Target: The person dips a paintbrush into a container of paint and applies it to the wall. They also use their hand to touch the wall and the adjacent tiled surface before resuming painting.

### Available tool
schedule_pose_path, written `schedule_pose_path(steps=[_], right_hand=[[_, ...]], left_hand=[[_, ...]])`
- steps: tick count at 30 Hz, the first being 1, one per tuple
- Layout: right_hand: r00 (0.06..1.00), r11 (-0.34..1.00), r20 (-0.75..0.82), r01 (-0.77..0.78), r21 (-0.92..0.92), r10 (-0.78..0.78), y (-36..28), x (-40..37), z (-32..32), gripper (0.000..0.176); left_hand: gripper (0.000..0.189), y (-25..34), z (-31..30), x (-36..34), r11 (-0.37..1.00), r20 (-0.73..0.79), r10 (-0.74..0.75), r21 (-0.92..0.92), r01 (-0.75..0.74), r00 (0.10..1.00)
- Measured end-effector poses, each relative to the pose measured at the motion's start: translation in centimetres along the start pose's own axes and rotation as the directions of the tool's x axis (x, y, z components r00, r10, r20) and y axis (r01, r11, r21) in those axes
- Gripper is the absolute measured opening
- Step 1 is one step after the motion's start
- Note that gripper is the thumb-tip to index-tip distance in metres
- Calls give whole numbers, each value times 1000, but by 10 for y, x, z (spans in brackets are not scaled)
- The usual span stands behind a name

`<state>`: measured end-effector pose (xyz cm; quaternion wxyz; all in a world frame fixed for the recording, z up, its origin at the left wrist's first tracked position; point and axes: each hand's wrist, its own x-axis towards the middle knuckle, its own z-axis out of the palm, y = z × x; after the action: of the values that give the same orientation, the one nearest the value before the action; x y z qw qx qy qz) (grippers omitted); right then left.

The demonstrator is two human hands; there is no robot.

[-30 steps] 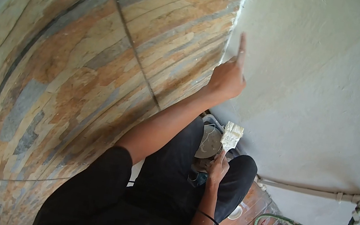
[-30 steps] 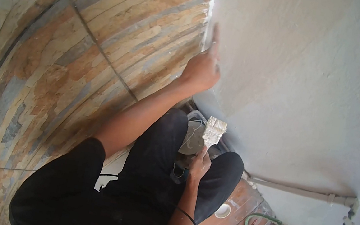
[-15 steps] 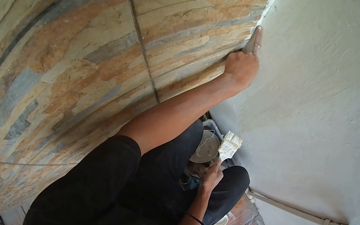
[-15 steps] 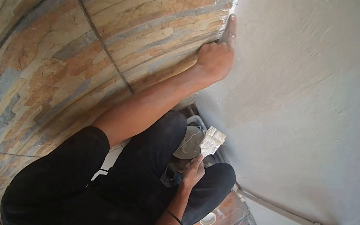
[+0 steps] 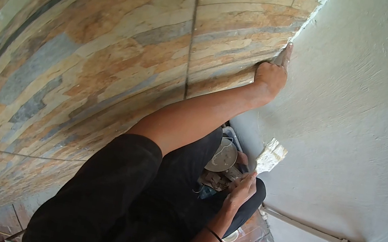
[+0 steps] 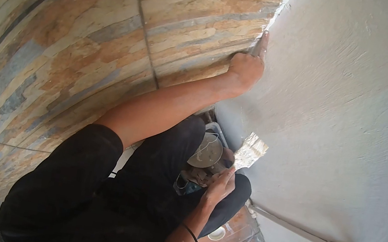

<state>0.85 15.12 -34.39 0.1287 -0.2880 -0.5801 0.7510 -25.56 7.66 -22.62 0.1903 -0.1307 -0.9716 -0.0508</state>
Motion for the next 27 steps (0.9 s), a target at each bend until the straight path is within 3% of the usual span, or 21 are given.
schedule_pose_path(steps=[4,10,13,15,18,20,21,23,24,25,26,27], right_hand=[[998,997,-14,68,26,-67,-38,1,7,40],[980,973,-3,198,117,-199,-78,-1,3,40],[971,966,31,231,119,-237,-93,-3,10,40],[953,952,77,284,112,-293,-115,-1,24,40],[916,920,91,383,81,-390,-151,10,61,38],[878,892,167,429,139,-448,-173,23,91,37],[877,886,144,440,147,-459,-185,27,114,36],[809,818,156,576,-12,-567,-199,47,151,40],[807,815,149,579,-8,-571,-198,67,168,40],[641,618,68,758,-206,-764,-191,90,184,39],[419,369,36,834,-410,-907,-185,105,193,38],[416,370,25,835,-407,-909,-178,106,198,38]], left_hand=[[69,-1,-17,-8,1000,-10,-25,5,25,1000],[74,-6,-57,-32,979,42,44,-202,-35,998],[67,-12,-59,-42,940,-32,78,-330,-84,996],[49,-13,-57,-51,874,-79,25,-483,-60,997],[34,-10,-36,-100,635,166,-80,-752,178,983],[34,-5,15,-145,343,194,-79,-916,209,978],[31,-2,24,-169,289,192,-74,-935,205,979],[21,5,9,-208,-158,409,-27,-903,400,912],[19,5,10,-225,-168,400,-65,-907,386,914],[17,1,10,-238,-176,390,-103,-912,369,915],[17,-4,8,-247,-167,383,-97,-916,364,919],[16,-10,3,-254,-189,428,-162,-898,398,889]])
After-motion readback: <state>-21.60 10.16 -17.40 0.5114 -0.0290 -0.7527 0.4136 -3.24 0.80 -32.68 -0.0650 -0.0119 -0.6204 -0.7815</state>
